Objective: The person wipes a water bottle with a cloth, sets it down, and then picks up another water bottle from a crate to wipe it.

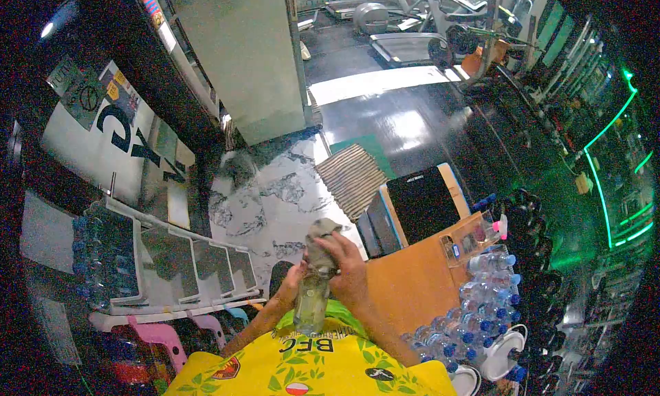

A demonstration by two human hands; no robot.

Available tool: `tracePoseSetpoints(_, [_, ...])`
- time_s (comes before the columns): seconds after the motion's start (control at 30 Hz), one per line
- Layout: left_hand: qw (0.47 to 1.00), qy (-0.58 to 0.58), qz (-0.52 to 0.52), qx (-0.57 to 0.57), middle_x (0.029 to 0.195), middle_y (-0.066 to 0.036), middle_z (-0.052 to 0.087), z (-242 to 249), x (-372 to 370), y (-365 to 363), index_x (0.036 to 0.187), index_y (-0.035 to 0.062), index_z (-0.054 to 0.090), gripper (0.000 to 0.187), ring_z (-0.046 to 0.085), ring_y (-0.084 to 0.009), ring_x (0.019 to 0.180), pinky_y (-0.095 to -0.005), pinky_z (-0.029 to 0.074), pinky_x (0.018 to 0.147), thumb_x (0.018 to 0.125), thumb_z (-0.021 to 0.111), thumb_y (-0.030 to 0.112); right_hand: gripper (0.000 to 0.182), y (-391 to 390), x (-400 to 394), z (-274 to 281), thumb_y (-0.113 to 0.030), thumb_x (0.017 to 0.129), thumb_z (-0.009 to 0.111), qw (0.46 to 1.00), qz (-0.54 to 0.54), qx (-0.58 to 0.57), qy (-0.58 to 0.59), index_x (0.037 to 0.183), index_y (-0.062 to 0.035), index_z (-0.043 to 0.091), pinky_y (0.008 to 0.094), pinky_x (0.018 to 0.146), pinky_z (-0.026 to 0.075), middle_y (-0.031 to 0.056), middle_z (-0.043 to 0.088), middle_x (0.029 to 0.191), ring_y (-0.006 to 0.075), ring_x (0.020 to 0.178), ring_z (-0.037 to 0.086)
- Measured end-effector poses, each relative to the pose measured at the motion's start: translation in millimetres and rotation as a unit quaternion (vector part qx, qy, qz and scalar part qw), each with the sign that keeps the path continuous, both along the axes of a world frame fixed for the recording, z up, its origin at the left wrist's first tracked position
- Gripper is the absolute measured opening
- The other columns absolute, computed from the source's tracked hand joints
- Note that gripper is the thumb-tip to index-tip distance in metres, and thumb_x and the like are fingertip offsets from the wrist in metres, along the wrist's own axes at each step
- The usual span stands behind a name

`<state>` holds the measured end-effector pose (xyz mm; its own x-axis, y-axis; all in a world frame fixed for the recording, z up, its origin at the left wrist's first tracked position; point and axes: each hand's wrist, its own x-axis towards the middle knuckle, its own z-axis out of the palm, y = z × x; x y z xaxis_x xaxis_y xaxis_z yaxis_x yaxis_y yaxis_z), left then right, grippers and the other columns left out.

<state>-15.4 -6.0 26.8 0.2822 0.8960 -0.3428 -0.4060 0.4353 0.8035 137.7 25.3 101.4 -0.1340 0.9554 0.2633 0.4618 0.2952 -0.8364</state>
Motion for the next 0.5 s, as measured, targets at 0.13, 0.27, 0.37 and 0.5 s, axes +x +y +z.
tracePoseSetpoints(0.13, [0.99,-0.115,0.053,-0.065,0.116,-0.008,0.053,-2.6,-2.9,0.8,0.127,0.0057,0.042,0.054,0.055,-0.0168,0.1,-0.0332,0.049,0.081,0.095,0.035,0.049,0.057,-18.9,-4.5,-9.0,0.001,0.055,0.071,0.984,0.093,0.115,-0.103,0.109,-0.0167,0.062,0.0404,0.091,0.043,0.0107,0.055,0.114,0.0339,0.11,0.05])
tracePoseSetpoints(0.27, [0.98,-0.17,0.034,-0.096,0.109,-0.011,0.056,14.5,-15.8,2.6,0.125,0.004,0.043,0.061,0.06,-0.0181,0.091,-0.0322,0.052,0.076,0.092,0.035,0.055,0.049,-19.5,12.8,-20.7,-0.009,0.062,0.072,0.974,0.218,0.065,0.02,0.109,-0.0104,0.059,0.0378,0.084,0.047,0.0108,0.057,0.109,0.0296,0.102,0.055])
tracePoseSetpoints(0.37, [0.997,-0.008,0.07,-0.032,0.099,-0.01,0.059,11.4,-12.8,2.8,0.115,0.0014,0.048,0.06,0.061,-0.0177,0.086,-0.0316,0.052,0.074,0.09,0.043,0.055,0.04,-13.5,24.0,-12.1,-0.014,0.072,0.068,0.975,0.151,-0.036,0.156,0.11,-0.0058,0.057,0.0358,0.084,0.046,0.0138,0.058,0.108,0.0277,0.1,0.057])
tracePoseSetpoints(0.5, [0.999,0.011,-0.027,-0.035,0.098,-0.007,0.06,-4.9,-11.5,0.0,0.113,0.0011,0.05,0.054,0.059,-0.0149,0.088,-0.0303,0.05,0.076,0.093,0.041,0.05,0.044,15.7,18.5,-21.0,-0.011,0.071,0.07,0.977,0.037,0.008,0.208,0.112,-0.0036,0.056,0.0361,0.087,0.045,0.0171,0.057,0.112,0.0277,0.102,0.058])
